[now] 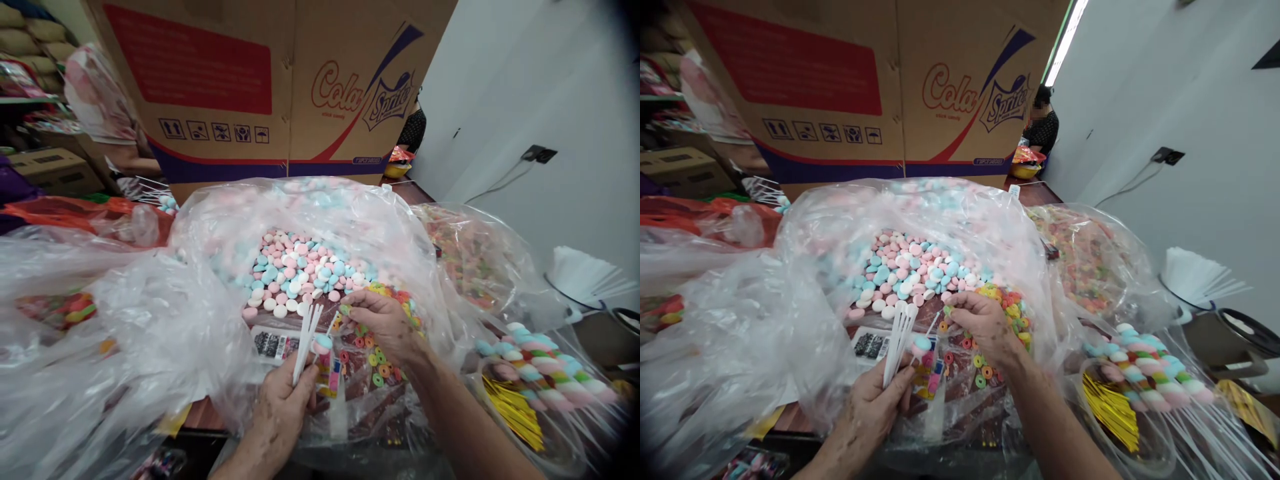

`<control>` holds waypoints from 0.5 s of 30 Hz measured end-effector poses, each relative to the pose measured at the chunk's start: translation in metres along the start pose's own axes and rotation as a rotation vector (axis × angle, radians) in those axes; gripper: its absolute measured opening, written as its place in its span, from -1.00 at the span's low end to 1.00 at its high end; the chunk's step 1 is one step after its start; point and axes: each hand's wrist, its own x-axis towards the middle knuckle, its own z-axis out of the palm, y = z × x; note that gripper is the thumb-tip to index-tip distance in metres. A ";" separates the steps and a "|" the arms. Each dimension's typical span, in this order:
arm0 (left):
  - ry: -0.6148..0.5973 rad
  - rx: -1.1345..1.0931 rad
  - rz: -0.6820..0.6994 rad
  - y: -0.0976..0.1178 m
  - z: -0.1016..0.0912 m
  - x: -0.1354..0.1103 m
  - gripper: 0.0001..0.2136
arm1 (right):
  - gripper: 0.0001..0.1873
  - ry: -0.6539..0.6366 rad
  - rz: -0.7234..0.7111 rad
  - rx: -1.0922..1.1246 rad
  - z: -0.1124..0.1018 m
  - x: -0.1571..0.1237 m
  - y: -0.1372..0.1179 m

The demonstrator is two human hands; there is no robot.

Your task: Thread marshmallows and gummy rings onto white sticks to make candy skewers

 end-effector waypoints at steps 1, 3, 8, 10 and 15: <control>-0.019 0.021 0.000 0.000 0.000 0.000 -0.79 | -0.75 -0.001 0.006 0.017 0.001 0.001 -0.001; -0.051 0.048 -0.004 0.001 0.000 0.000 -0.79 | -0.74 -0.002 0.013 0.043 0.002 0.002 -0.001; -0.055 0.061 -0.016 0.006 0.000 0.001 -0.78 | -0.76 -0.067 0.014 0.035 0.001 0.004 0.000; -0.058 0.074 -0.043 0.014 0.000 0.001 -0.77 | -0.79 -0.109 0.001 -0.018 -0.001 0.005 0.000; -0.059 0.042 -0.082 0.022 0.002 0.000 -0.77 | -0.84 -0.207 -0.093 -0.132 -0.006 0.007 -0.003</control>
